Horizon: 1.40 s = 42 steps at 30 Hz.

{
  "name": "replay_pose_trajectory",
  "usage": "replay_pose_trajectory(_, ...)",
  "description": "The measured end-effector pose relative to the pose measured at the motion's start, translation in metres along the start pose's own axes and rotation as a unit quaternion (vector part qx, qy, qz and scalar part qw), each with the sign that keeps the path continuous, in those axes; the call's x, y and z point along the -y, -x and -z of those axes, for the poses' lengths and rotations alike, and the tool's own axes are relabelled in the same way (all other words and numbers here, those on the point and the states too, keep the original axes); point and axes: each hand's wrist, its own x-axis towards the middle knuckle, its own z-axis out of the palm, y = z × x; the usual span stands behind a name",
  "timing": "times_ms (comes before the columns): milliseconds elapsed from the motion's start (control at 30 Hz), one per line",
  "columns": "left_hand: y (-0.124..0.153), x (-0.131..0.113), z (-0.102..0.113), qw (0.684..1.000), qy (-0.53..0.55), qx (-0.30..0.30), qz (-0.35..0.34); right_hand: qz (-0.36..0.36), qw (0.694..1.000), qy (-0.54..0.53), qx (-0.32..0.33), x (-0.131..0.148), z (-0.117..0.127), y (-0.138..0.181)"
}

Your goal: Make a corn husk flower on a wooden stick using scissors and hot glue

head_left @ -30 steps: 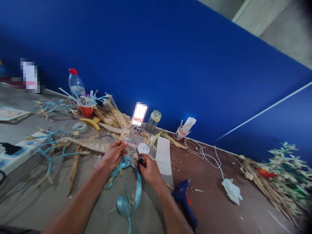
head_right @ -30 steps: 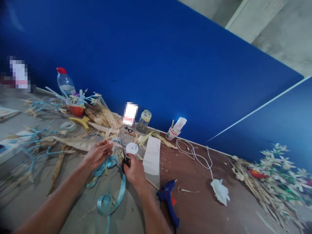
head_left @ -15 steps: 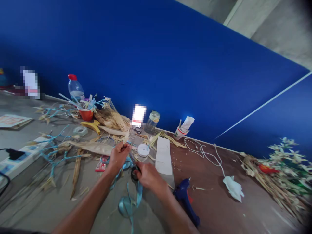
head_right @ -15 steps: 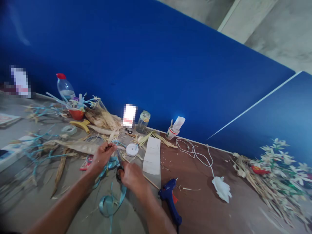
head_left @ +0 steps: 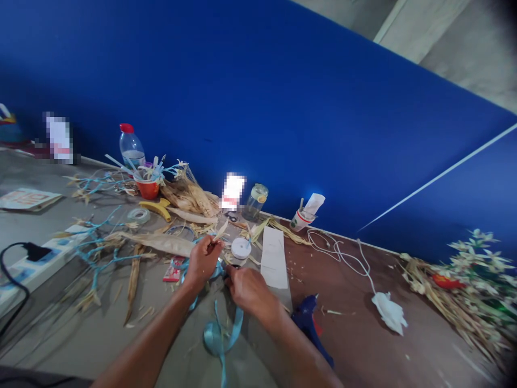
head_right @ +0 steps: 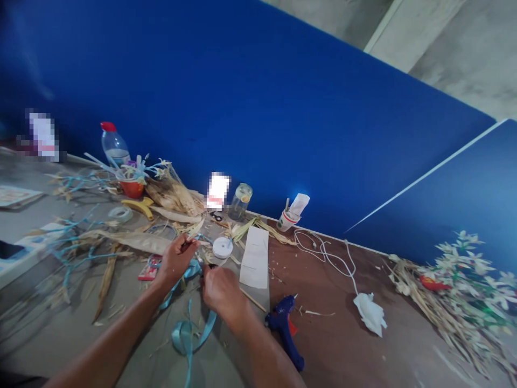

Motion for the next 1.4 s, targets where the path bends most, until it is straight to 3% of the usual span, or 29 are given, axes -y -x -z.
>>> replay_pose_trajectory(200, -0.003, -0.004, -0.002, 0.994, 0.094, 0.022, 0.052, 0.004, 1.000, 0.003, -0.015, 0.001, -0.011, 0.003)
replay_pose_trajectory(300, -0.003, -0.004, -0.001, 0.988, 0.136, 0.048, 0.060, 0.005, 0.991, -0.052, -0.120, 0.000, -0.006, 0.007)
replay_pose_trajectory(367, -0.003, -0.003, 0.000, 0.986, 0.144, 0.057, 0.057, -0.002, 0.967, -0.164, -0.195, -0.001, -0.005, 0.007)
replay_pose_trajectory(433, -0.002, -0.002, 0.000, 0.986, 0.143, 0.063, 0.061, -0.034, 0.919, -0.329, -0.214, -0.002, -0.008, 0.001)
replay_pose_trajectory(567, 0.000, 0.002, -0.001, 0.986, 0.136, 0.076, 0.063, -0.111, 0.754, -0.618, -0.192, 0.001, -0.023, -0.023)
replay_pose_trajectory(667, 0.000, 0.002, -0.003, 0.986, 0.126, 0.089, 0.054, -0.135, 0.662, -0.698, -0.238, 0.004, -0.028, -0.039)
replay_pose_trajectory(767, 0.002, 0.000, -0.005, 0.985, 0.133, 0.097, 0.055, -0.143, 0.616, -0.720, -0.288, 0.003, -0.025, -0.047)
replay_pose_trajectory(867, 0.005, -0.002, -0.005, 0.974, 0.193, 0.092, 0.078, -0.140, 0.605, -0.708, -0.336, -0.004, -0.019, -0.048)
replay_pose_trajectory(967, 0.006, -0.005, -0.005, 0.961, 0.248, 0.069, 0.104, -0.143, 0.622, -0.678, -0.365, -0.011, -0.014, -0.048)
replay_pose_trajectory(1167, 0.007, -0.009, -0.005, 0.950, 0.268, 0.067, 0.147, -0.122, 0.661, -0.662, -0.332, -0.012, -0.006, -0.044)
replay_pose_trajectory(1400, 0.009, -0.008, -0.007, 0.929, 0.313, 0.112, 0.160, -0.116, 0.666, -0.662, -0.325, -0.011, -0.001, -0.041)
